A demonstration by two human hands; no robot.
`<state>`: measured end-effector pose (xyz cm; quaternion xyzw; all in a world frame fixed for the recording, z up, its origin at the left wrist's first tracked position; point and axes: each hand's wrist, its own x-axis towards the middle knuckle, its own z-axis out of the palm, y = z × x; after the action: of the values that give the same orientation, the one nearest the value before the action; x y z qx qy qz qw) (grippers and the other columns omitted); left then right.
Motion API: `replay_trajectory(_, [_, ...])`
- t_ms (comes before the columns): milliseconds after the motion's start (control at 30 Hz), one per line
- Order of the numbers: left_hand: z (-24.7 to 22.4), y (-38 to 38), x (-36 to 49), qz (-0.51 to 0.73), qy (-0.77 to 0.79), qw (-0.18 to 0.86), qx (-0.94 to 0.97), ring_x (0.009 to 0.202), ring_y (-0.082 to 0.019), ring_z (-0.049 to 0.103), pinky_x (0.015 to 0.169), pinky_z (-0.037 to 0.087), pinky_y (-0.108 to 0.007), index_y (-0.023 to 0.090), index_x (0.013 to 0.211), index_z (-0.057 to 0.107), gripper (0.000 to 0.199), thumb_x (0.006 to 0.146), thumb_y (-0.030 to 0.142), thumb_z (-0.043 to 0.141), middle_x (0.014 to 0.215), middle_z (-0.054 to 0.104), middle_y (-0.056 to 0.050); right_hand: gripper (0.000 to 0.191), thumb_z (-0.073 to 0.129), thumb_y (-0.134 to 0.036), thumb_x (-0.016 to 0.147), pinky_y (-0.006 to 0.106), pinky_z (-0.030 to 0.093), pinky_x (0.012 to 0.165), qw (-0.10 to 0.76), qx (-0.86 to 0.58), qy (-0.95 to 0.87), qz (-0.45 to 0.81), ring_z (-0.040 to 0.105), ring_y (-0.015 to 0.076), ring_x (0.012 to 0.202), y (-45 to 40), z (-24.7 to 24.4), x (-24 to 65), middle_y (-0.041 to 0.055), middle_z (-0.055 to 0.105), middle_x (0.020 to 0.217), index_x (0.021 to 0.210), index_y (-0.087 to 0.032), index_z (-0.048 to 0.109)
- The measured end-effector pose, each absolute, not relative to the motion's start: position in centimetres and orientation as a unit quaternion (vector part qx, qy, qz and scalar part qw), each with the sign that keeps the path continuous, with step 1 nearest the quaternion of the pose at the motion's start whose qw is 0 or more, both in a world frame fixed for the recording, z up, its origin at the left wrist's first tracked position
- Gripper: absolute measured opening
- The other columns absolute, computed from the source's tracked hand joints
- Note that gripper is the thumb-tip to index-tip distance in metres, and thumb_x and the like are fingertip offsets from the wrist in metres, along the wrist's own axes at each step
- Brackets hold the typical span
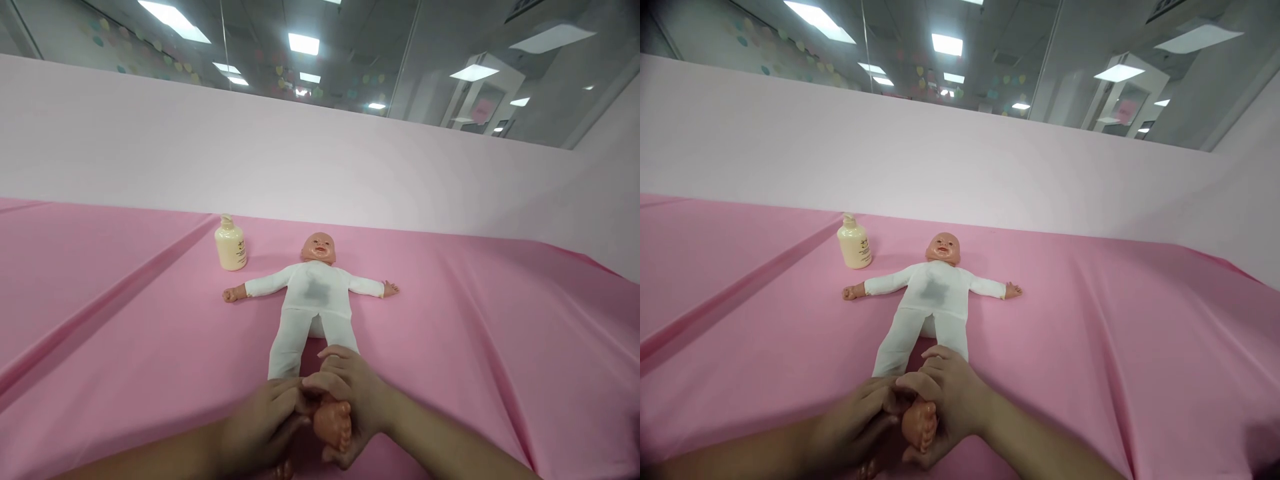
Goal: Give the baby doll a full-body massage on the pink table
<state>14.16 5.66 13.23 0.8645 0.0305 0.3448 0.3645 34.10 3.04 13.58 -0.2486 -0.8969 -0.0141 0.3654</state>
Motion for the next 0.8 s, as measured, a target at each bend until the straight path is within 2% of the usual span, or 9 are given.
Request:
replay_trajectory(267, [13.8, 6.1, 14.2, 0.38, -0.004, 0.272, 0.884, 0.082, -0.013, 0.056, 0.076, 0.044, -0.024, 0.018, 0.093, 0.049, 0.01, 0.091, 0.013, 0.041, 0.089, 0.063, -0.004, 0.057, 0.048, -0.035, 0.058, 0.037, 0.047, 0.08, 0.391, -0.29, -0.873, 0.02, 0.056, 0.0152, 0.059, 1.9, 14.2, 33.7, -0.0032, 0.057, 0.074, 0.111, -0.02, 0.036])
replay_trajectory(467, [14.4, 6.1, 14.3, 0.364, -0.008, 0.276, 0.89, 0.071, -0.013, 0.051, 0.068, 0.039, -0.024, 0.018, 0.084, 0.046, 0.01, 0.09, 0.013, 0.04, 0.076, 0.061, -0.003, 0.047, 0.046, -0.042, 0.064, 0.031, 0.046, 0.062, 0.404, -0.252, -0.879, 0.02, 0.049, 0.0127, 0.05, 2.3, 14.0, 33.8, -0.0054, 0.051, 0.064, 0.105, -0.021, 0.04])
replay_trajectory(633, [14.0, 6.1, 14.4, 0.361, -0.022, 0.264, 0.894, 0.061, -0.013, 0.046, 0.06, 0.034, -0.024, 0.018, 0.078, 0.044, 0.013, 0.09, 0.017, 0.038, 0.065, 0.054, -0.001, 0.036, 0.041, -0.045, 0.071, 0.033, 0.046, 0.064, 0.384, -0.226, -0.895, 0.013, 0.049, 0.0129, 0.049, 2.4, 13.9, 33.8, -0.0048, 0.051, 0.061, 0.099, -0.021, 0.038])
replay_trajectory(800, [13.8, 6.2, 14.3, 0.351, -0.022, 0.275, 0.894, 0.06, -0.013, 0.045, 0.058, 0.033, -0.024, 0.019, 0.079, 0.045, 0.011, 0.089, 0.017, 0.039, 0.061, 0.051, -0.001, 0.032, 0.042, -0.031, 0.063, 0.032, 0.046, 0.07, 0.35, -0.214, -0.911, 0.041, 0.047, 0.0122, 0.048, 2.3, 13.8, 33.8, -0.0057, 0.05, 0.059, 0.093, -0.022, 0.035])
